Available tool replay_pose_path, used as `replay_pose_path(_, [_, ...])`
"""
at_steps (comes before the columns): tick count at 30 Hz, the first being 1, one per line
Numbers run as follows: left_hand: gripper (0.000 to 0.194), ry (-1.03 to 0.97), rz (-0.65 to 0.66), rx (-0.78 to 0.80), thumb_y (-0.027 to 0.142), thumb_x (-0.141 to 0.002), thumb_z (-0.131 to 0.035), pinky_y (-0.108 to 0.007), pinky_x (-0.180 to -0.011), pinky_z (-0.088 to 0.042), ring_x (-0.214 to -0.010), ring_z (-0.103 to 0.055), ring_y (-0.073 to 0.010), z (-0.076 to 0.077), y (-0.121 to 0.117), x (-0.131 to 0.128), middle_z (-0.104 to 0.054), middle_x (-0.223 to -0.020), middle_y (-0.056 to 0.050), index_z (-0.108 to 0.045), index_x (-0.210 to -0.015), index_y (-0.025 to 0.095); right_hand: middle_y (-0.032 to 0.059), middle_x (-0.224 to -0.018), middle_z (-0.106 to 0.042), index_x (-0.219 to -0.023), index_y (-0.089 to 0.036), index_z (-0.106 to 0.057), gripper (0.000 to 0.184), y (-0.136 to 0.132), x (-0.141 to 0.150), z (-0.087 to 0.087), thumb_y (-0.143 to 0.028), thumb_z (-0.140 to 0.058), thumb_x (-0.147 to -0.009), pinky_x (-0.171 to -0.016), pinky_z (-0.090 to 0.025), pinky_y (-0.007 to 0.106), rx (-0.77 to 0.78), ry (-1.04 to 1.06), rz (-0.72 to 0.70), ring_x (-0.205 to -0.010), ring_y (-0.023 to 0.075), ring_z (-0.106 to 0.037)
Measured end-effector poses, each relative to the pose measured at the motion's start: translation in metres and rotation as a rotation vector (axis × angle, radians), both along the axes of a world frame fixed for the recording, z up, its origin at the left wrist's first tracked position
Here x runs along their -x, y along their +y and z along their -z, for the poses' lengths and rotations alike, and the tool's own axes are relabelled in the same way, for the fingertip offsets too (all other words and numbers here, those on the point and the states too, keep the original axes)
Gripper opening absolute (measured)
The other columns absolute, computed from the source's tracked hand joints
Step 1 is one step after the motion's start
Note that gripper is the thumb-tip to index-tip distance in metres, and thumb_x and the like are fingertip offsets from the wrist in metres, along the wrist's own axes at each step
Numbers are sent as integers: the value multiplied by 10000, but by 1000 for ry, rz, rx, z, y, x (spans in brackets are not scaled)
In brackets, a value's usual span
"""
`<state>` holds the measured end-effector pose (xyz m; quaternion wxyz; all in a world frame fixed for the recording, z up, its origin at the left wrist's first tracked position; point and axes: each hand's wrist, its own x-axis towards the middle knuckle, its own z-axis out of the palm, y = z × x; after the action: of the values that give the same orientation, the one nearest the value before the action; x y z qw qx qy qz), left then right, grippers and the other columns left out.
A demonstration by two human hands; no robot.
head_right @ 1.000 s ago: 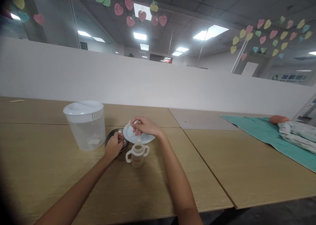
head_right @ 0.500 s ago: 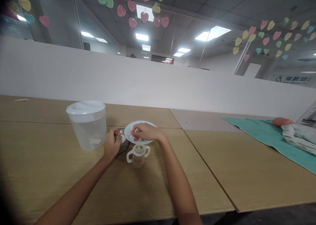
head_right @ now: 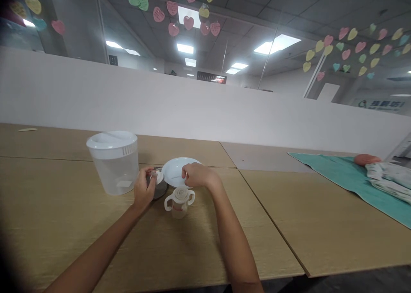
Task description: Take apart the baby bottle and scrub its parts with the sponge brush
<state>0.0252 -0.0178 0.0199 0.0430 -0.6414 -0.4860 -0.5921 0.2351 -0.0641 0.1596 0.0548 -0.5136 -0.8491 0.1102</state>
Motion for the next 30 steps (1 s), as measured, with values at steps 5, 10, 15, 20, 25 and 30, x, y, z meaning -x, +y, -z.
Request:
replay_pose_path(5, [230,48,-3,-63,289,-893,-397,-361,-825,-436,-915,-537,-209,-1,-2,-1,-578,-976,-92,-510,-1040,153,43,-953,-644,-1073,-205,-588,423,-8,14,3,-392,-630,-695,-599,-378,217,-11,-59,-12,-774,149,-583])
replay_pose_path(10, [244,75,23,-137,288,-914,-390,-347,-835,-452,-944,-538,-193,-3,-5,-5,-570,-997,-89,-504,-1078,149,82,-959,-646,-1049,-193,-606,446,-16,32,7,-359,-663,-639,-612,-399,249,-69,-243,-8,-866,222,-598])
replay_pose_path(15, [226,107,70,-189,256,-915,-398,-335,-850,-468,-976,-548,-183,-4,-6,-7,-576,-1022,-83,-504,-1096,170,120,-1014,-638,-1068,-164,-606,385,-14,33,8,-217,-594,-687,-650,-421,269,-100,-290,49,-911,245,-607])
replay_pose_path(20, [241,216,118,-337,189,-900,-427,-340,-894,-481,-1045,-558,-180,-1,-7,-7,-587,-1069,-84,-495,-1131,189,123,-1087,-623,-1222,-155,-512,577,-10,27,9,-437,-623,-731,-738,-432,304,-114,-68,8,-981,255,-588])
replay_pose_path(25, [300,363,232,-567,121,-860,-476,-374,-928,-494,-1081,-559,-180,-2,-12,-11,-580,-1093,-67,-482,-1137,236,117,-1201,-565,-1354,-152,-331,782,-2,33,18,-416,-670,-701,-790,-414,288,-209,145,-176,-1055,232,-553])
replay_pose_path(30, [239,429,222,-610,104,-840,-504,-373,-896,-503,-959,-578,-170,-12,-10,-5,-588,-923,-46,-519,-1051,216,45,-951,-653,-1012,-180,-597,295,1,44,20,-294,-580,-741,-672,-376,254,-334,32,-225,-854,179,-592])
